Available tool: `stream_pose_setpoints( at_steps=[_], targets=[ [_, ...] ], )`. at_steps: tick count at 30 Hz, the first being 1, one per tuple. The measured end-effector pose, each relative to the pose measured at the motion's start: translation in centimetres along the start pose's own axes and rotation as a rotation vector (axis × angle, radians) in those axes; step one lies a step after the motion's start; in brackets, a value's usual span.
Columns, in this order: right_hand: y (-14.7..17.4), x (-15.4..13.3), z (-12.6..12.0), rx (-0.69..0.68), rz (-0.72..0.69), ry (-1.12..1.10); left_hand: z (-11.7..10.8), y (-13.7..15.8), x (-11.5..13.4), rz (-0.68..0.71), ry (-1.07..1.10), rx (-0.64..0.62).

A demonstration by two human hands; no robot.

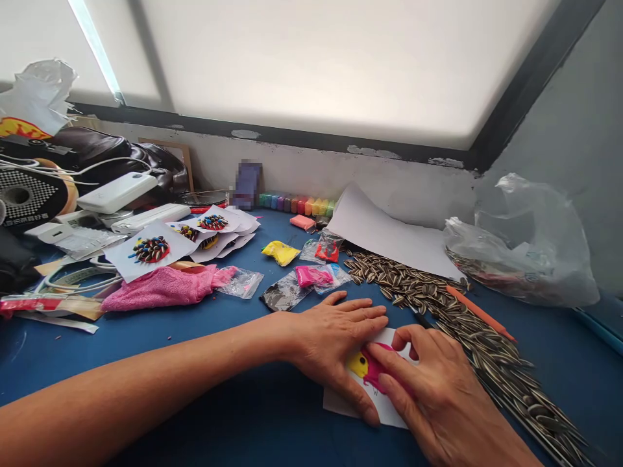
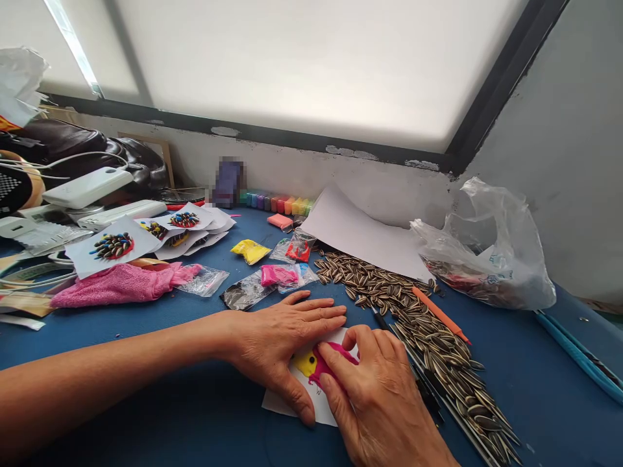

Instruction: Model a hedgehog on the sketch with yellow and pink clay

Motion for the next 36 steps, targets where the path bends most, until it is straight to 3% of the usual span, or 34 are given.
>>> stream_pose_setpoints(
  at_steps=[11, 20, 25, 36],
  targets=[
    [0.1, -0.1, 0.3, -0.002, -0.015, -0.01, 0.0, 0.0, -0.1, 0.001, 0.028, 0.003],
    [0.3, -0.1, -0.7, 0.089, -0.056, -0.038, -0.1, 0.0, 0.0, -0.015, 0.048, 0.004],
    [0.6, 1.2, -0.3, 0.097, 0.034, 0.016, 0.0, 0.0, -0.1, -0.02, 0.055, -0.004],
    [0.7, 1.8, 0.7, 0.078, 0.096, -0.002, -0.1, -0.1, 0.0, -0.017, 0.043, 0.008]
  ],
)
Point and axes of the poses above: each hand's wrist, its own y-axis away from the middle knuckle, its own z-axis out of the palm, x = y × z, the point moved 9 cm from there along -y, towards the middle knuckle, and after that the axes turned 11 degrees about y, right-handed, at the moved point
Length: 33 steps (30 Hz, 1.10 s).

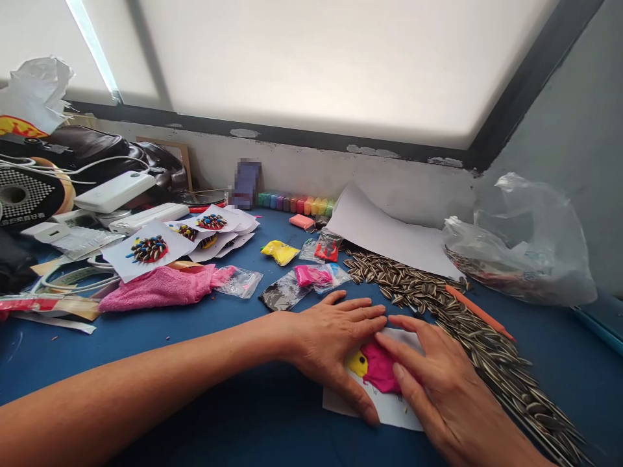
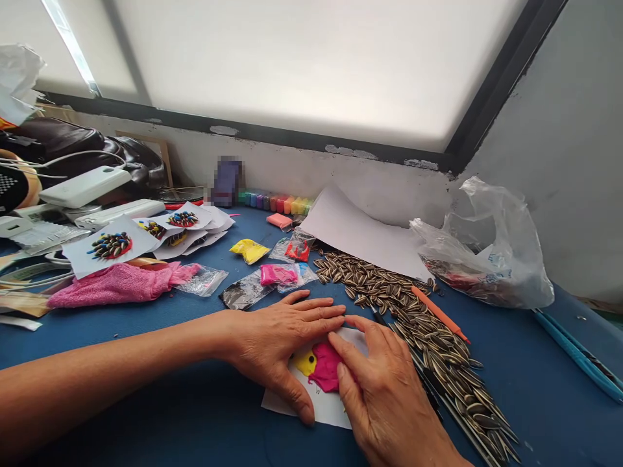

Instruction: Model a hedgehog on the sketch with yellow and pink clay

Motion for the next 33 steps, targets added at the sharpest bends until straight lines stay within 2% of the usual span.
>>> stream_pose_setpoints(
  at_steps=[4, 9, 19, 29, 33],
  targets=[
    [0.4, 0.3, 0.5, -0.033, 0.023, -0.027, 0.1, 0.0, -0.1, -0.007, 0.009, -0.008],
    [0.7, 1.2, 0.0, -0.037, 0.074, -0.054, 0.2, 0.1, -0.3, -0.005, 0.027, -0.012],
    [0.9, 1.5, 0.3, -0.086, 0.067, -0.074, 0.3, 0.2, -0.2, -0.014, -0.002, -0.016],
    [0.8, 1.8, -0.2, -0.152, -0.021, 0.017, 0.2, 0.2, -0.3, -0.001, -0.045, -0.011],
    [1.2, 2.3, -0.7, -0.125, -0.053, 0.083, 0.3, 0.2, -0.4, -0.019, -0.038, -0.02]
  ],
)
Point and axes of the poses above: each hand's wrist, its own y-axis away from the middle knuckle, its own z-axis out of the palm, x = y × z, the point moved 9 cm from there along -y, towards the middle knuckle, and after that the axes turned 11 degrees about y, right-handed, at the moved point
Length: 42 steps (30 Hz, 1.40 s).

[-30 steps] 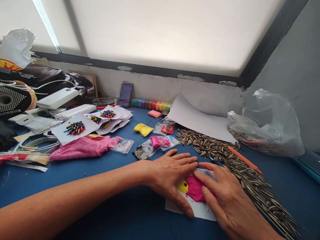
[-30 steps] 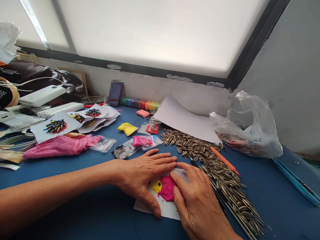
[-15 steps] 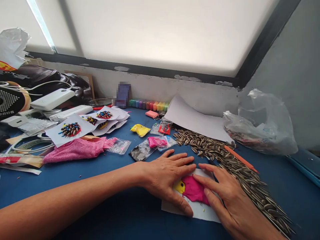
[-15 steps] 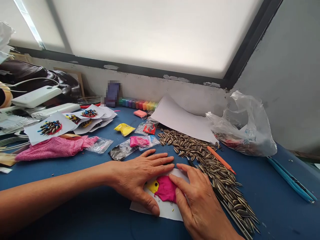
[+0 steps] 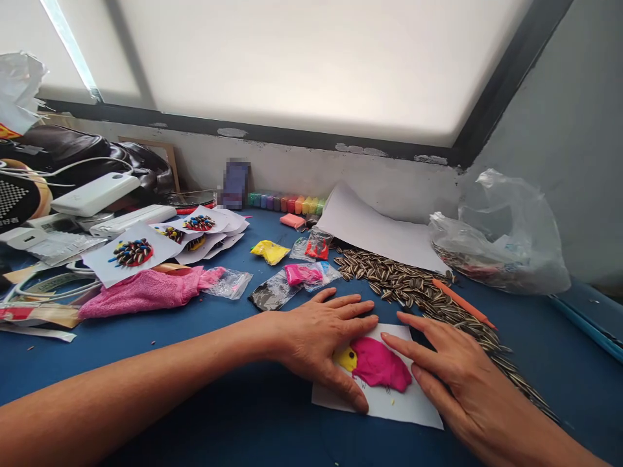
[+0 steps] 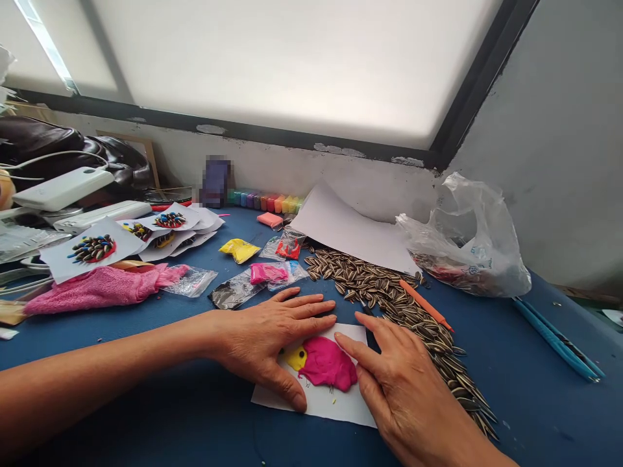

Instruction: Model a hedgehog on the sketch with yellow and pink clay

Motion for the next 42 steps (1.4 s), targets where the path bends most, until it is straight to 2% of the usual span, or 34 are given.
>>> stream_pose_setpoints(
  at_steps=[6, 12, 18, 24, 27, 35, 42],
  targets=[
    [0.2, -0.9, -0.9, 0.072, -0.091, 0.027, 0.0, -0.1, 0.0, 0.002, -0.001, -0.005],
    [0.4, -1.5, -1.2, 0.081, -0.14, 0.089, 0.1, -0.2, -0.2, -0.01, -0.015, -0.014],
    [0.7, -0.4, -2.1, 0.102, -0.069, 0.088, 0.1, -0.1, -0.1, -0.011, 0.004, -0.02],
    [0.3, -1.5, -2.1, 0.018, -0.107, 0.05, 0.1, -0.2, -0.2, -0.004, -0.011, -0.013],
    [0.2, -1.9, -1.9, 0.024, -0.101, 0.079, 0.2, -0.3, -0.3, -0.003, -0.009, -0.016],
    [0.8, -1.0, -0.9, -0.016, -0.059, 0.077, 0.2, -0.2, -0.4, -0.006, -0.015, -0.019],
    [0.8, -1.5, -0.1, -0.056, -0.045, 0.049, 0.2, -0.3, -0.4, -0.011, -0.018, -0.018]
  ],
)
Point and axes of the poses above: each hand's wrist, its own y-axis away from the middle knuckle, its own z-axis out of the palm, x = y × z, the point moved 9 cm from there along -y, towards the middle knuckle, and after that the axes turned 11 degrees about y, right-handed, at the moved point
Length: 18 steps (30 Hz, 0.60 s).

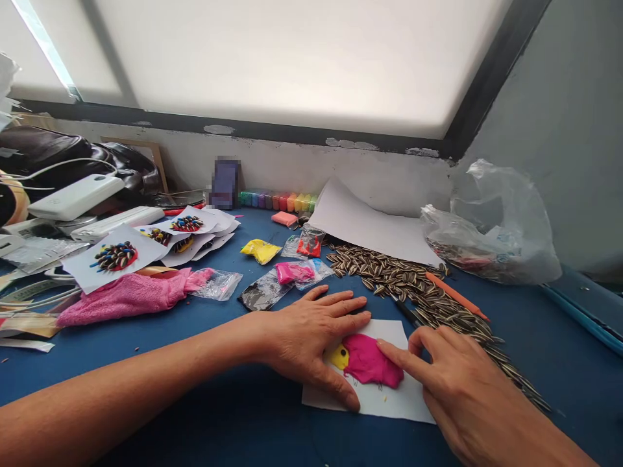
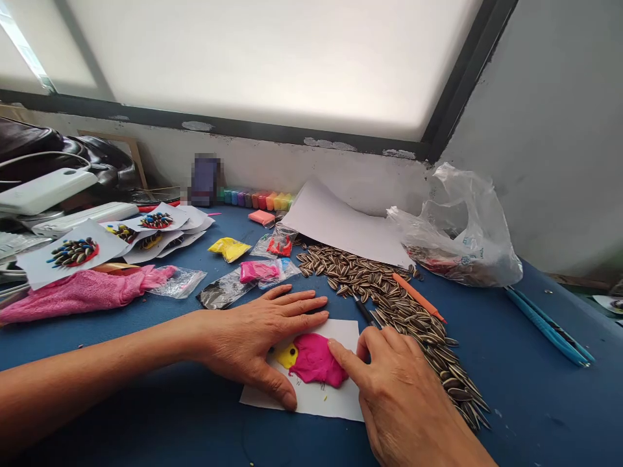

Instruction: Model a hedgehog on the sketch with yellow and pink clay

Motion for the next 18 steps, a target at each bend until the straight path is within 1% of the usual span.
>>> stream_pose_setpoints(
  at_steps=[5, 9, 12, 18],
  targets=[
    [0.1, 0.6, -1.3, 0.046, -0.029, 0.025, 0.0, 0.0, 0.1, 0.005, -0.025, 0.0],
    [0.2, 0.0, -2.5, 0.08, -0.123, 0.058, 0.0, 0.0, 0.1, 0.004, -0.026, -0.003],
    [0.3, -0.8, -2.5, 0.074, -0.163, 0.099, -0.1, 0.0, 0.1, 0.001, -0.019, -0.004],
    [0.6, -0.9, -2.3, 0.055, -0.148, 0.139, 0.0, 0.0, 0.1, 0.007, -0.019, -0.005]
  ],
)
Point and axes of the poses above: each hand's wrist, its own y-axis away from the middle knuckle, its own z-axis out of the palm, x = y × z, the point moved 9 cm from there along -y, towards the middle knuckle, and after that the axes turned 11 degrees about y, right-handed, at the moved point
